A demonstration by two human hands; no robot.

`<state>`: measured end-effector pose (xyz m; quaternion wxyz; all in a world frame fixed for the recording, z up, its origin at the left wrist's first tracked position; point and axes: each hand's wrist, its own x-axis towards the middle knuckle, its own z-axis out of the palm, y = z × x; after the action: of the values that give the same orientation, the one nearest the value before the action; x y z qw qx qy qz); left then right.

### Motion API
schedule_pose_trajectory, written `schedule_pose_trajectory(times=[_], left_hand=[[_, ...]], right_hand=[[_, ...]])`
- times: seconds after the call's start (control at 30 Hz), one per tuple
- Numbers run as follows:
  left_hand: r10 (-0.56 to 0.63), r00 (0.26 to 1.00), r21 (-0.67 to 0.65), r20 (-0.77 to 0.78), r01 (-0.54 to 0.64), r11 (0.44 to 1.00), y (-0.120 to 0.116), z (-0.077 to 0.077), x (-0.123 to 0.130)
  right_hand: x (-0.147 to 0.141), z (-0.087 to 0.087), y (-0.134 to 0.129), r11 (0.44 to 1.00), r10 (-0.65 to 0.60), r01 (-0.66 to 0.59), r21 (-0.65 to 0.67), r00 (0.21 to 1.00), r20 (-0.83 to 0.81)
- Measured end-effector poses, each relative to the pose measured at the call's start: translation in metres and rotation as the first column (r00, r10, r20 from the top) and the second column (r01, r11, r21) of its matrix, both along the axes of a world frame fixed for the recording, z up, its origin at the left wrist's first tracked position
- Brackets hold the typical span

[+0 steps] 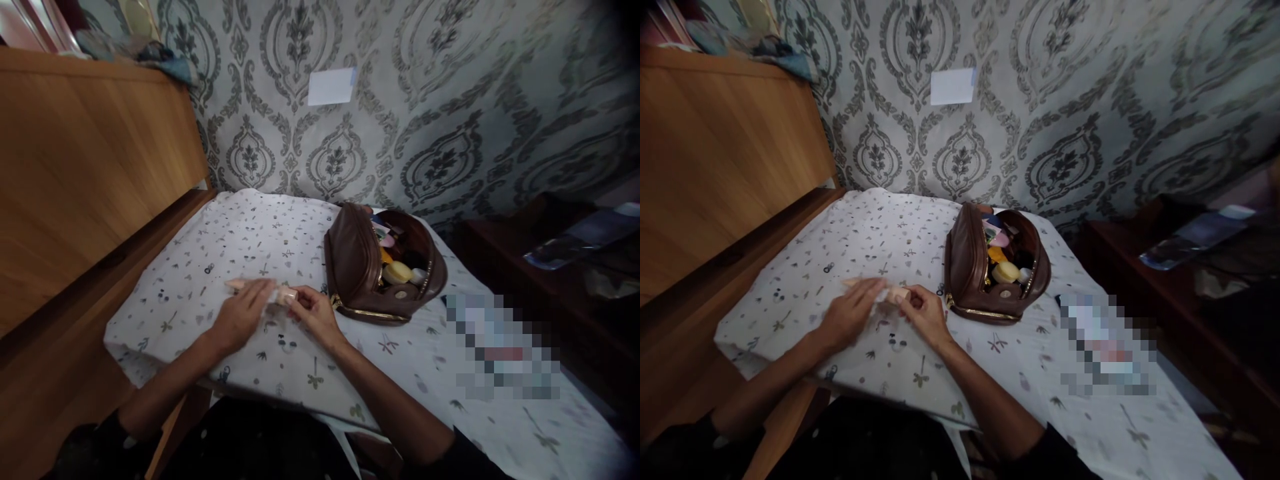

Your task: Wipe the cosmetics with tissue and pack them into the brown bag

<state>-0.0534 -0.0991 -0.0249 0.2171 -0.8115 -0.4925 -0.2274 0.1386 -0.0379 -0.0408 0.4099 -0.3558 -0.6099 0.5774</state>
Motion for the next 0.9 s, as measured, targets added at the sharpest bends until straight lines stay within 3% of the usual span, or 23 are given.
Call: schedule_pose_trajectory(times=[0.1,0.2,0.37,0.57,0.7,0.9], left_hand=[[-0.091,0.991,-0.023,-0.096,0.089,0.996,0.001,-0.002,0.028],[-0.093,0.988,-0.090,-0.127,0.082,0.993,0.006,-0.004,0.032],[-0.002,0.995,-0.180,-0.096,-0.015,0.984,0.013,-0.005,-0.006],[0.099,0.992,-0.251,0.081,-0.076,0.965,0.018,-0.005,-0.058],[0.116,0.981,-0.264,0.156,-0.072,0.962,0.024,-0.007,-0.064],[0.209,0.965,-0.197,0.159,-0.177,0.964,0.029,-0.009,-0.056]], right_hand=[[0.000,0.002,-0.002,1.000,-0.006,0.006,0.000,1.000,-0.006],[0.001,0.003,-0.002,1.000,-0.009,0.009,-0.011,1.000,0.001],[0.003,0.005,-0.001,1.000,0.005,-0.004,-0.025,0.999,0.043],[0.003,0.002,0.002,0.999,0.012,-0.010,-0.031,0.997,0.071],[0.003,-0.001,0.004,1.000,0.010,-0.008,-0.026,0.997,0.078],[0.003,-0.005,0.008,1.000,0.020,-0.020,0.009,0.999,-0.038]])
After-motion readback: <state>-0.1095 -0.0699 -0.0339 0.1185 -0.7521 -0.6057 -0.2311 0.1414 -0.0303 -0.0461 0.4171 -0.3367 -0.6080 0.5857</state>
